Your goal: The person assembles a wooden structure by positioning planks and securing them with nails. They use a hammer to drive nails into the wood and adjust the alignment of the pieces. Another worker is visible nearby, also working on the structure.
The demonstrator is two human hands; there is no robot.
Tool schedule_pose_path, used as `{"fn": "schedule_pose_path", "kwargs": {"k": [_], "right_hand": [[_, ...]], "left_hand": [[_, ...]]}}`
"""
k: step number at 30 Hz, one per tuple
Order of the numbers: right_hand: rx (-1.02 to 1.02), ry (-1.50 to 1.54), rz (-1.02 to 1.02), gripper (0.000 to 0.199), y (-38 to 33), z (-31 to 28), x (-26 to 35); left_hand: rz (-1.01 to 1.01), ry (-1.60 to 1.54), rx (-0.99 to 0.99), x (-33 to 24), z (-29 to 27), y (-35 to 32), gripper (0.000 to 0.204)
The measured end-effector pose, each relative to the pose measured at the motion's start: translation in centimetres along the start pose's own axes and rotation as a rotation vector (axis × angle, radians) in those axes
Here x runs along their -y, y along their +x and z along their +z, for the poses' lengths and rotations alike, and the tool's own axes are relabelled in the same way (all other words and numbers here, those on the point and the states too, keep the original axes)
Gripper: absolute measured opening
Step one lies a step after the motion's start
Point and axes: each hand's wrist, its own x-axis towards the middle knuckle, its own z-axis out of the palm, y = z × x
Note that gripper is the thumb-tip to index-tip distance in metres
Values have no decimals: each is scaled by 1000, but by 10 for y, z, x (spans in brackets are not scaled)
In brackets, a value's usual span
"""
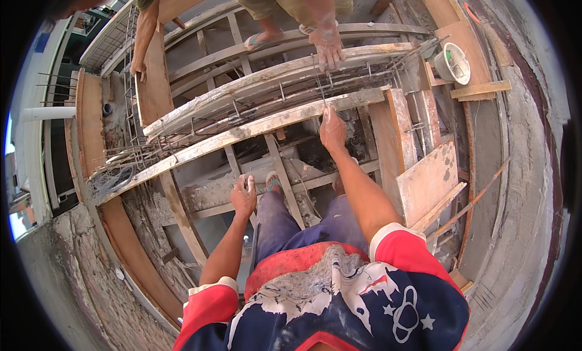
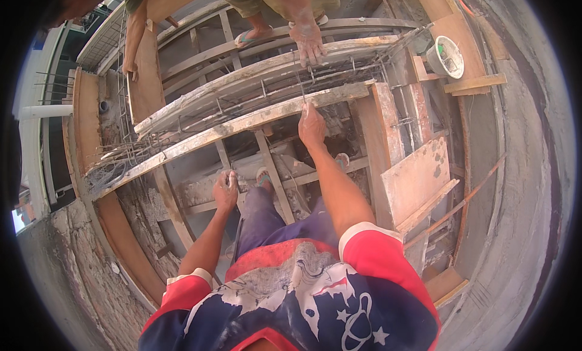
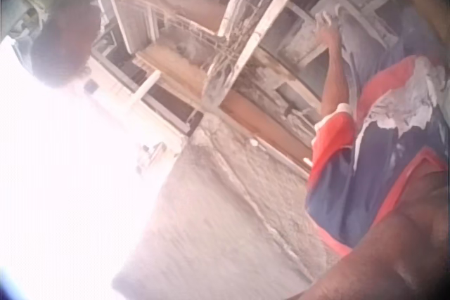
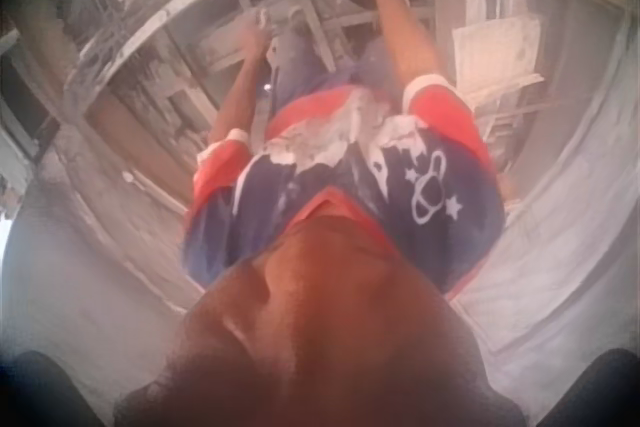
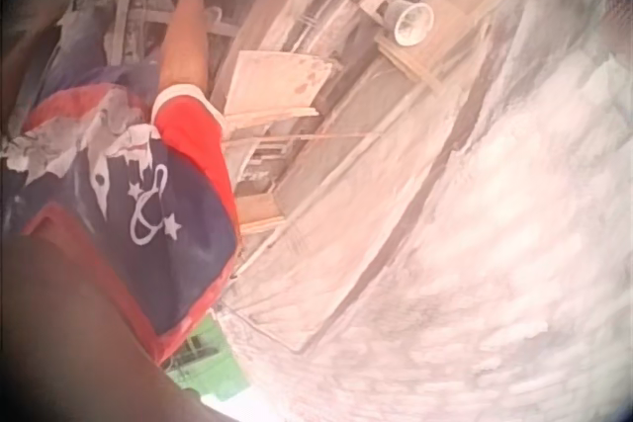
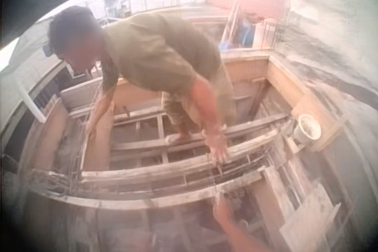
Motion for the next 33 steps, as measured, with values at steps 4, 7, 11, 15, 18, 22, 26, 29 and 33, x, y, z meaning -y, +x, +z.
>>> {"fn": "schedule_pose_path", "kwargs": {"k": [4,7,11,15,18,22,26,29,33], "right_hand": [[101,-180,-130,23,6,-13,-32],[234,-252,-92,30,23,-22,-53],[220,-262,-182,26,25,-18,-50],[260,-286,-175,25,28,-19,-49],[294,-343,-157,25,33,-20,-47],[330,-374,-175,27,34,-21,-48],[356,-430,-130,30,39,-21,-49],[358,-471,-152,30,35,-24,-39],[382,-472,-178,29,41,-20,-47]], "left_hand": [[-95,-9,77,-27,4,8,28],[-94,32,54,-31,6,14,28],[-125,-29,35,-25,-8,-13,30],[-220,-16,10,4,-11,-49,33],[-332,27,13,21,-18,-75,35],[-491,79,43,57,-19,-104,36],[-555,35,82,63,-30,-114,39],[-561,19,50,72,-23,-116,41],[-483,-9,-39,78,-8,-115,40]]}}
